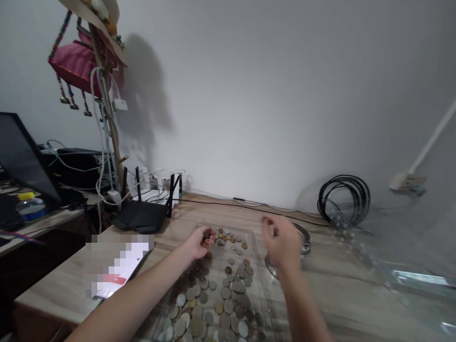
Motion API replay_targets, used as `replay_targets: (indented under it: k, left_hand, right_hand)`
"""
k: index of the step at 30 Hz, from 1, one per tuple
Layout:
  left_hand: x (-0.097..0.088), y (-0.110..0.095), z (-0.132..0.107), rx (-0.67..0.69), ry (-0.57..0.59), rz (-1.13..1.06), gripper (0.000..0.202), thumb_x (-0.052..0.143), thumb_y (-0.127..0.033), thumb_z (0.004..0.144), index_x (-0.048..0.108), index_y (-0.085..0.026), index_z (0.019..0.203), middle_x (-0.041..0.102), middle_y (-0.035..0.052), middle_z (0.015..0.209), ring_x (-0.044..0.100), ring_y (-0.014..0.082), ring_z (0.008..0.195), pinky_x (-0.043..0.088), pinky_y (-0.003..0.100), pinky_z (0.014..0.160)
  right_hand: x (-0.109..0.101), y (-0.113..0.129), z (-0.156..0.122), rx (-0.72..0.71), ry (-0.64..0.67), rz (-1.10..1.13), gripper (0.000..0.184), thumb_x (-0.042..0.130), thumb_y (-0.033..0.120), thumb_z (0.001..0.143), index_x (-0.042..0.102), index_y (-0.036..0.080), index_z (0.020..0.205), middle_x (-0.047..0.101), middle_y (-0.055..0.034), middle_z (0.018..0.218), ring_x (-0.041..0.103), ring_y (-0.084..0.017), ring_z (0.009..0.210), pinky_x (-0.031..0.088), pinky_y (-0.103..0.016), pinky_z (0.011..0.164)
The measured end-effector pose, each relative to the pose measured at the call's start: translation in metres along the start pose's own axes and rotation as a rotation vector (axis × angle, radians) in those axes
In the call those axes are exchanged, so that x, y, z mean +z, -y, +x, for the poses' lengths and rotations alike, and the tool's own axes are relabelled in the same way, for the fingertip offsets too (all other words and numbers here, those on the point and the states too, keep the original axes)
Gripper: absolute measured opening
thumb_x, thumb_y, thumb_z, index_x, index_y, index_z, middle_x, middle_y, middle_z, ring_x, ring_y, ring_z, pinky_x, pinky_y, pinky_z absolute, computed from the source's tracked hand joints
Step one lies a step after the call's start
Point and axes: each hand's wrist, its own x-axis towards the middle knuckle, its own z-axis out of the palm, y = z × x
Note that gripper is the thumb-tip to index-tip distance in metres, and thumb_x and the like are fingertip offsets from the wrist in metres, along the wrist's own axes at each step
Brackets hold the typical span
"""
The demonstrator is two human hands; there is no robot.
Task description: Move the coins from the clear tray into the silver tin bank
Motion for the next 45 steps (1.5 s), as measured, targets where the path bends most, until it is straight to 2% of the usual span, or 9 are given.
replay_targets:
  k: [4, 6, 17, 23, 26, 29, 36, 42, 45]
  left_hand:
    - [-0.002, 0.001, 0.002, 0.018, -0.012, -0.013, 0.023, 0.036, -0.018, 0.078, 0.043, -0.013, 0.056, 0.038, -0.0036, 0.040, 0.033, 0.0033, 0.031, 0.023, 0.011, 0.030]
    - [-0.002, 0.001, 0.000, 0.010, -0.013, -0.007, 0.020, 0.039, -0.017, 0.076, 0.044, -0.013, 0.057, 0.040, -0.0031, 0.040, 0.035, 0.0045, 0.031, 0.025, 0.012, 0.030]
    - [0.007, 0.006, -0.005, -0.079, -0.023, 0.097, 0.023, 0.037, -0.012, 0.077, 0.044, -0.013, 0.055, 0.041, -0.0014, 0.036, 0.035, 0.0046, 0.029, 0.027, 0.012, 0.028]
    - [0.001, 0.010, 0.001, -0.014, -0.085, 0.081, 0.014, 0.036, -0.002, 0.074, 0.049, -0.009, 0.076, 0.052, 0.0029, 0.053, 0.054, 0.0096, 0.048, 0.049, 0.020, 0.051]
    - [0.000, 0.011, 0.000, -0.005, -0.076, 0.216, 0.019, 0.035, 0.000, 0.075, 0.049, -0.006, 0.086, 0.058, 0.0077, 0.063, 0.060, 0.0117, 0.057, 0.050, 0.020, 0.057]
    - [0.000, 0.011, -0.001, 0.004, 0.004, 0.345, 0.019, 0.036, -0.001, 0.075, 0.048, -0.005, 0.089, 0.062, 0.0121, 0.070, 0.062, 0.0125, 0.061, 0.049, 0.018, 0.057]
    - [0.005, 0.011, -0.008, 0.051, 0.029, 0.466, 0.011, 0.045, -0.008, 0.075, 0.047, -0.010, 0.085, 0.064, 0.0085, 0.067, 0.060, 0.0102, 0.051, 0.043, 0.015, 0.047]
    - [0.008, 0.014, -0.013, 0.136, 0.095, 0.591, 0.028, 0.054, -0.009, 0.071, 0.046, -0.011, 0.099, 0.065, 0.0047, 0.065, 0.050, 0.0052, 0.039, 0.033, 0.013, 0.038]
    - [0.007, 0.016, -0.013, 0.164, 0.187, 0.681, 0.039, 0.057, -0.012, 0.071, 0.045, -0.012, 0.108, 0.063, 0.0015, 0.061, 0.044, 0.0030, 0.034, 0.029, 0.013, 0.036]
  right_hand:
    - [0.027, 0.047, -0.024, -0.387, 0.483, 0.254, 0.028, 0.043, 0.031, 0.079, 0.059, 0.022, 0.100, 0.063, -0.0062, 0.093, 0.055, -0.016, 0.079, 0.041, -0.027, 0.072]
    - [0.034, 0.056, -0.030, -0.466, 0.571, 0.243, 0.028, 0.047, 0.029, 0.077, 0.058, 0.023, 0.102, 0.062, -0.0059, 0.098, 0.054, -0.018, 0.088, 0.040, -0.028, 0.076]
    - [0.042, 0.055, -0.034, -0.396, 0.419, 0.280, 0.019, 0.045, 0.019, 0.075, 0.063, 0.021, 0.080, 0.065, -0.0028, 0.080, 0.058, -0.015, 0.075, 0.041, -0.024, 0.065]
    - [-0.006, -0.005, 0.001, 0.163, -0.098, 0.039, 0.025, 0.047, 0.035, 0.072, 0.065, 0.020, 0.081, 0.062, -0.0038, 0.063, 0.053, -0.016, 0.057, 0.035, -0.026, 0.052]
    - [-0.028, -0.038, 0.015, 0.481, -0.042, -0.134, 0.022, 0.051, 0.035, 0.066, 0.066, 0.021, 0.074, 0.062, -0.0066, 0.064, 0.047, -0.016, 0.050, 0.029, -0.026, 0.045]
    - [-0.034, -0.054, 0.019, 0.595, 0.053, -0.177, 0.019, 0.053, 0.033, 0.062, 0.066, 0.022, 0.069, 0.064, -0.0080, 0.069, 0.044, -0.015, 0.047, 0.028, -0.027, 0.044]
    - [-0.027, -0.059, 0.019, 0.575, 0.151, -0.187, 0.017, 0.055, 0.034, 0.059, 0.068, 0.024, 0.065, 0.064, -0.0085, 0.068, 0.046, -0.017, 0.046, 0.029, -0.028, 0.043]
    - [-0.011, -0.032, 0.013, 0.292, -0.084, -0.029, 0.033, 0.044, 0.039, 0.070, 0.068, 0.019, 0.079, 0.065, -0.0111, 0.076, 0.054, -0.020, 0.063, 0.038, -0.030, 0.053]
    - [0.017, -0.001, 0.002, 0.051, 0.321, 0.332, 0.028, 0.047, 0.037, 0.068, 0.067, 0.018, 0.072, 0.066, -0.0071, 0.070, 0.055, -0.017, 0.062, 0.041, -0.027, 0.057]
